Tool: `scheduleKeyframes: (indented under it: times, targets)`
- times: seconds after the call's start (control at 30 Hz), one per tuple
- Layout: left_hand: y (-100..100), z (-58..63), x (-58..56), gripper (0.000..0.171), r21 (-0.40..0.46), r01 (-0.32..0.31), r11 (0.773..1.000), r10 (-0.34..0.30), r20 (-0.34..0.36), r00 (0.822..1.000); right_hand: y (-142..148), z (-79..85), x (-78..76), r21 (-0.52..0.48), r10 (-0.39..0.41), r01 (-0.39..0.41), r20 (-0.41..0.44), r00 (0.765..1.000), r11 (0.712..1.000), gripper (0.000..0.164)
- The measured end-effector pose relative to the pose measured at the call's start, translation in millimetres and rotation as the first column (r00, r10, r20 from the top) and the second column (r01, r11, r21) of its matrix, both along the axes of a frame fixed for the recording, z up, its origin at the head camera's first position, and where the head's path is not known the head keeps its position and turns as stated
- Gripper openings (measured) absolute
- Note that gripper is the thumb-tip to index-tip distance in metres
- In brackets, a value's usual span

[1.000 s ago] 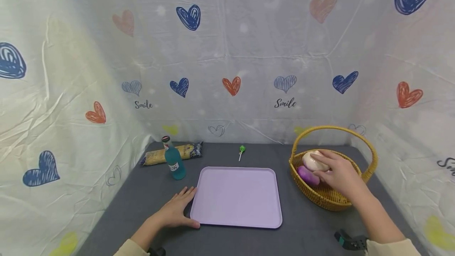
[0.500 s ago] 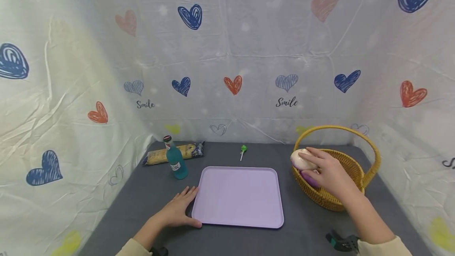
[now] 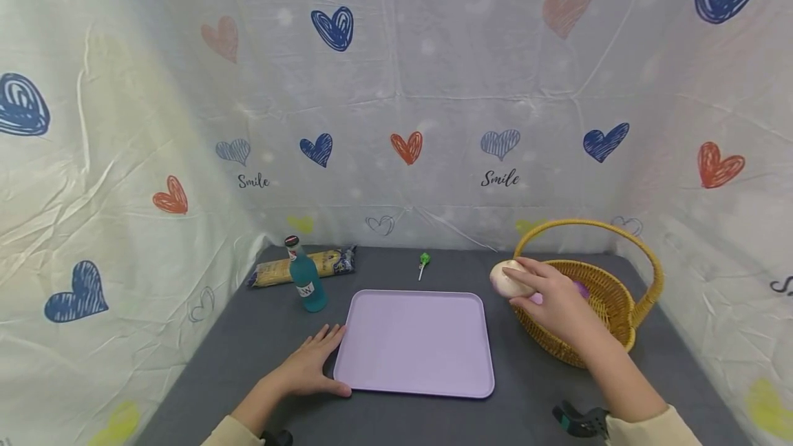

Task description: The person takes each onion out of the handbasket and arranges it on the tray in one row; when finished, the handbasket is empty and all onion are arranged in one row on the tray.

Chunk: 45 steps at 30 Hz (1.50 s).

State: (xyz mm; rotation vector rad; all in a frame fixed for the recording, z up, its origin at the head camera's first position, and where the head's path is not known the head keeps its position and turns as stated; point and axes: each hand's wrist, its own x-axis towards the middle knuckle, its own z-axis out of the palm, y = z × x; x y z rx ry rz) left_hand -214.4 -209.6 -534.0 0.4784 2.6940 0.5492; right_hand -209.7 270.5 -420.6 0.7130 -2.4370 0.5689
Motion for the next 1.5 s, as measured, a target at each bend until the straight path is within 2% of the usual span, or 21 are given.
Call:
scheduleKeyframes:
  times: [0.3,0.57,0.9,1.5]
  targets:
    - [0,0.2,0.1,0.125,0.004,-0.008,1.000,0.008,0.008,1.000,-12,-1.3,-1.7,-0.003,0.009,-0.009,0.009,1.000,1.000,0.057]
    - [-1,0.6,0.9,0.125,0.012,-0.005,1.000,0.005,0.004,1.000,-23,-2.3,-6.2,0.004,0.065,-0.065,-0.067,0.996,0.998,0.061]
    - [-1,-0.3,-0.5,0.126,0.010,-0.003,1.000,0.003,0.007,1.000,-32,-7.1,-9.0,-0.017,0.088,-0.088,-0.003,0.996,0.996,0.059]
    - [-1,-0.1,0.6,0.126,0.015,0.000,1.000,0.000,0.004,1.000,-56,-10.3,-14.5,-0.041,0.139,-0.142,-0.061,0.988,0.989,0.060]
